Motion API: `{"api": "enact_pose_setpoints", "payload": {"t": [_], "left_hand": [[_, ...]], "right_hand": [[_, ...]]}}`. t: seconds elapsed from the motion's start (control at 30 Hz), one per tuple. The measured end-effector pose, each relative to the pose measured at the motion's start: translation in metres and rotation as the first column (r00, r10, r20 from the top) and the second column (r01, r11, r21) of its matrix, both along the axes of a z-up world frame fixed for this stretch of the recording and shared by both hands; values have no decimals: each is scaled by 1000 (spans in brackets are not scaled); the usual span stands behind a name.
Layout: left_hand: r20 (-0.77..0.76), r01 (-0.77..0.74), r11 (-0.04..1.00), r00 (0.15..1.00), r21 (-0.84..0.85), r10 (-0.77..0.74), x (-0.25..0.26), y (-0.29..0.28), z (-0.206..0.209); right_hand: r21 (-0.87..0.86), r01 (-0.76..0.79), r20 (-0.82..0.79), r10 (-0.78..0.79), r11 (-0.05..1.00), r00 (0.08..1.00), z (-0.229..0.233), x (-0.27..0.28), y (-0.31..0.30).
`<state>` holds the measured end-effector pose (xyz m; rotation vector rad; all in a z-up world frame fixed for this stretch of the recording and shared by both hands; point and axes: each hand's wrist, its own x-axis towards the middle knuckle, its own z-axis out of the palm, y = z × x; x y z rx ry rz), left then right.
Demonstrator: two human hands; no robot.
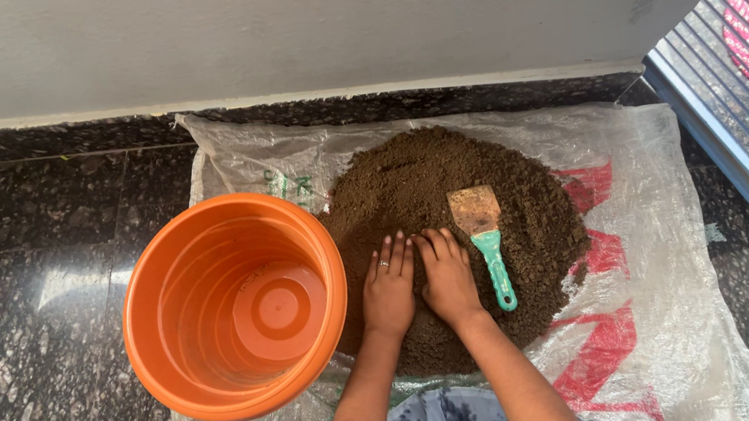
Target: The person mixes soil on a plastic sheet by hand and with a small spade, then transfers it into an orange pot.
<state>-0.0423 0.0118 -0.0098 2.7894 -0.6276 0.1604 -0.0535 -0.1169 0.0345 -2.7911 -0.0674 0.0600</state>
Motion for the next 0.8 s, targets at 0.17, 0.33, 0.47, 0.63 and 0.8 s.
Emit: {"api": "enact_pose_setpoints", "payload": {"t": [0.17,0.33,0.47,0.63,0.8], "left_hand": [[8,-20,988,1000,-153,22,8,-3,-4],[-302,-198,948,946,-247,119,14,-7,31],[-312,-305,778,939,-549,148,14,-18,58],[-308,-272,847,942,-456,137,9,-30,75],[-306,-259,847,944,-464,122,8,-28,80]], "right_hand": [[72,52,9,-53,996,999,10,7,1],[352,332,-235,-260,875,937,39,14,-12],[434,164,-12,-176,886,984,59,18,-26],[333,459,-393,-321,824,861,90,20,-37],[-82,364,-201,-373,928,906,96,-8,-78]]}}
